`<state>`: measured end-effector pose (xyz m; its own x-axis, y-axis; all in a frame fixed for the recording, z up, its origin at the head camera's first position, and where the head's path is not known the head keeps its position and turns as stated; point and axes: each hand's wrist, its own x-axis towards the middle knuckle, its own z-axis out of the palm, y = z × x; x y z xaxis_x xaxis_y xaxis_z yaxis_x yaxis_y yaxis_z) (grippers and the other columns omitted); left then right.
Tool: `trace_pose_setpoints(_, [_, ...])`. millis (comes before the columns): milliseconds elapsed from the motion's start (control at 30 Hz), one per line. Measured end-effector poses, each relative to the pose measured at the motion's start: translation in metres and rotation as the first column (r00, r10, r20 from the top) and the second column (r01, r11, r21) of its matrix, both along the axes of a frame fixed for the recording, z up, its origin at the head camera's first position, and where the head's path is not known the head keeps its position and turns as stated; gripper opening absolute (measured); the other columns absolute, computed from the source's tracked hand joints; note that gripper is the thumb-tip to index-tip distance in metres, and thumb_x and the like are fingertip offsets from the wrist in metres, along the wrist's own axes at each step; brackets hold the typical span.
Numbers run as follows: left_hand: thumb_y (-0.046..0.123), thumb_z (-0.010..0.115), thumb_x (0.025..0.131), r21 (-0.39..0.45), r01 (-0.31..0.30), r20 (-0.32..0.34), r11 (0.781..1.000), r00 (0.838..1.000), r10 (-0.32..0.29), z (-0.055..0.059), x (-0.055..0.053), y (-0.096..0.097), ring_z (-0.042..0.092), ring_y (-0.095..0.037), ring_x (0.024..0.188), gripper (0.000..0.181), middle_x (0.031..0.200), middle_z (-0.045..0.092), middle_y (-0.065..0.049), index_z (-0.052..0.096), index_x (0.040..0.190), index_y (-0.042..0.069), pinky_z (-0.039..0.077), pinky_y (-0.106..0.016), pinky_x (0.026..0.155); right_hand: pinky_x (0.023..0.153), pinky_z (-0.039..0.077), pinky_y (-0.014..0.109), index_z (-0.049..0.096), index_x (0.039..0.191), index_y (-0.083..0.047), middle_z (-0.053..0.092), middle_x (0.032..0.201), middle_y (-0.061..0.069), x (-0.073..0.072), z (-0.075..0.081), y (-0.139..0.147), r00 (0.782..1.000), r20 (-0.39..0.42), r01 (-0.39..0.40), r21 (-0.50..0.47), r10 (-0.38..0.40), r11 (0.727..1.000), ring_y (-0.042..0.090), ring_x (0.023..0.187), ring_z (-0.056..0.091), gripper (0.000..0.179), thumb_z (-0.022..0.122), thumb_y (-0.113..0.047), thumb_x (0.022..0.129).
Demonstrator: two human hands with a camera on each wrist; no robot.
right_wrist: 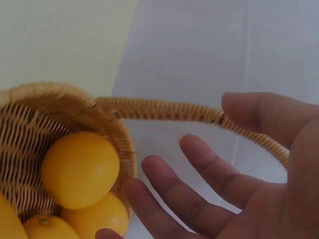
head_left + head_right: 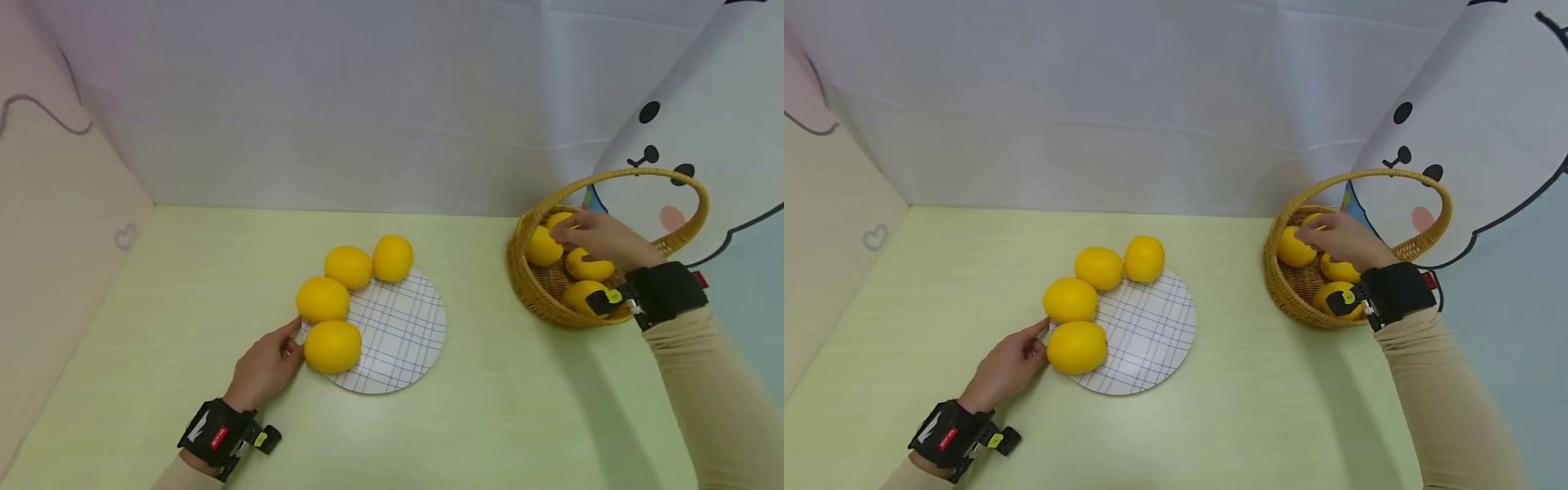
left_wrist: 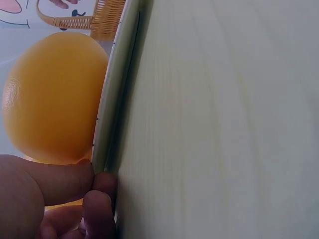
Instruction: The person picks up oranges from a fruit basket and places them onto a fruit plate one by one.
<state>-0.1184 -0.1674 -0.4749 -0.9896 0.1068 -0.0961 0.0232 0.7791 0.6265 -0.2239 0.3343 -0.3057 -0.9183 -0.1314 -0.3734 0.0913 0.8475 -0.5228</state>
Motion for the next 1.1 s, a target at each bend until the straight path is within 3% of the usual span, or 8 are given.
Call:
trace_pose_setpoints(233, [0.024,0.057,0.091,-0.005,-0.004,-0.006,1.000,1.000,0.004,-0.004,-0.002,0.000,0.043,-0.014,0.056,0.052,0.082,0.062,0.000,0.051,0.139,0.003,0.030,-0.027,0.045,0.088,0.038,0.059,0.047,0.134,0.005,0.040,0.136,0.036,-0.009,-0.033,0.022,0.998,0.020,-0.057,0.209,0.054,0.976,0.049,0.112,0.043,0.079,0.046,-0.060,0.090])
trace_pose_setpoints(467, [0.024,0.058,0.091,0.000,-0.002,0.000,1.000,1.000,0.002,-0.005,-0.003,0.002,0.044,-0.014,0.056,0.053,0.081,0.061,0.000,0.052,0.139,0.003,0.030,-0.027,0.045,0.091,0.038,0.058,0.045,0.133,0.011,0.045,0.130,0.037,-0.008,-0.061,0.037,0.992,0.113,-0.077,0.238,0.051,0.968,0.047,0.111,0.045,0.077,0.051,-0.053,0.090])
trace_pose_setpoints(667, [0.024,0.059,0.091,0.007,0.002,-0.009,1.000,1.000,-0.002,-0.004,-0.003,0.004,0.044,-0.013,0.057,0.053,0.081,0.061,0.000,0.052,0.138,0.002,0.030,-0.027,0.045,0.094,0.035,0.060,0.041,0.136,0.014,0.045,0.132,0.038,-0.010,-0.068,0.043,0.977,0.192,-0.149,0.311,0.092,0.939,0.050,0.115,0.044,0.078,0.046,-0.051,0.093])
trace_pose_setpoints(900, [0.024,0.060,0.090,0.005,0.002,-0.002,1.000,1.000,-0.002,-0.004,-0.003,0.005,0.045,-0.014,0.057,0.054,0.080,0.061,0.001,0.052,0.139,0.002,0.030,-0.027,0.045,0.083,0.039,0.050,0.048,0.123,0.015,0.054,0.115,0.029,-0.007,-0.074,0.048,0.946,0.324,-0.111,0.271,0.018,0.956,0.038,0.101,0.049,0.068,0.050,-0.045,0.092])
trace_pose_setpoints(1000, [0.024,0.060,0.090,0.005,0.004,-0.003,1.000,1.000,-0.004,-0.005,-0.004,0.005,0.045,-0.014,0.057,0.054,0.080,0.061,0.001,0.051,0.139,0.003,0.030,-0.027,0.045,0.088,0.038,0.054,0.046,0.129,0.017,0.051,0.122,0.034,-0.005,-0.077,0.051,0.938,0.343,-0.158,0.281,0.054,0.947,0.044,0.108,0.048,0.070,0.052,-0.042,0.092])
trace_pose_setpoints(1100, [0.024,0.059,0.090,0.006,0.005,-0.003,1.000,1.000,-0.005,-0.005,-0.004,0.005,0.045,-0.014,0.057,0.054,0.080,0.061,0.000,0.051,0.139,0.003,0.030,-0.027,0.046,0.090,0.038,0.057,0.048,0.130,0.014,0.050,0.125,0.035,-0.005,-0.079,0.052,0.939,0.323,-0.224,0.321,0.116,0.920,0.047,0.110,0.048,0.068,0.053,-0.041,0.091])
